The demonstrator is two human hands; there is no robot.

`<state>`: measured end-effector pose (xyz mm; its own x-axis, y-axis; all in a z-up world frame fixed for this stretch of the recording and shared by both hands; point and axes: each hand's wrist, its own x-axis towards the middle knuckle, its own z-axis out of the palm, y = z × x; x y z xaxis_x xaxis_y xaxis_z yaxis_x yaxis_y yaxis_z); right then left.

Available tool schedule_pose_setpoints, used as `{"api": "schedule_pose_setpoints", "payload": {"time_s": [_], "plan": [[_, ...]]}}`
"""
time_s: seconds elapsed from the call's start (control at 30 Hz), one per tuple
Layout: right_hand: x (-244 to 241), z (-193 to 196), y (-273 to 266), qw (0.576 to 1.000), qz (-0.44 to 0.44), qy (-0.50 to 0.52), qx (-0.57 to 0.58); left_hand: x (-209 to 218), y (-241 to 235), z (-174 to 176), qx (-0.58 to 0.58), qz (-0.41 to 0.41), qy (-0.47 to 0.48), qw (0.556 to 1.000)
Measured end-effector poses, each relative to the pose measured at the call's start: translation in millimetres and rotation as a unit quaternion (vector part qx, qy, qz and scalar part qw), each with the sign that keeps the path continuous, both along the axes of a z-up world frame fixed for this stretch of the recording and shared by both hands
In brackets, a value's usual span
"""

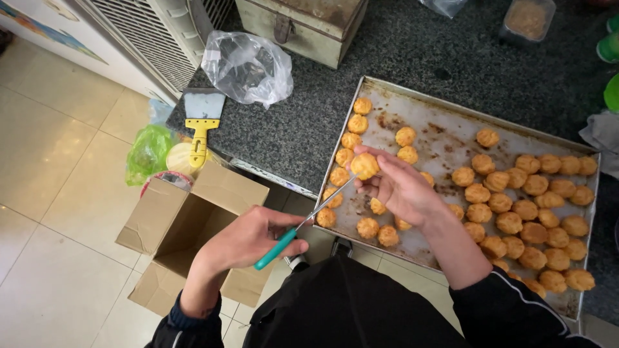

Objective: The person uses a bench scraper to separate and gather small round pastries on a baking tray, then switches to scissors to cut each pastry individually. The cut pastries remain on the tray as the person continues the process.

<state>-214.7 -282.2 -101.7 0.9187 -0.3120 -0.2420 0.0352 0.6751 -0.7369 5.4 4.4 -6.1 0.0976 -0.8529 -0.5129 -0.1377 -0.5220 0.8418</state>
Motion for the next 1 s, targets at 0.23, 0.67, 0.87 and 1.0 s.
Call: {"api": "schedule_pose_setpoints", "payload": {"time_s": [0.23, 0.67, 0.87, 1.0], "plan": [[7, 10, 19, 0.999, 0.015, 0.037, -0.022, -5, -15, 10, 0.023, -0.012, -0.069, 0.997], [11, 0, 21, 0.997, 0.045, 0.007, 0.06, -3, -12, 10, 0.002, -0.01, -0.067, 0.998], [10, -19, 14, 0.998, 0.007, 0.023, 0.065, -6, -11, 12, -0.06, 0.037, 0.013, 0.997], [10, -27, 4, 0.998, -0.012, 0.036, 0.055, -2, -6, 13, -0.095, 0.092, 0.052, 0.99]]}}
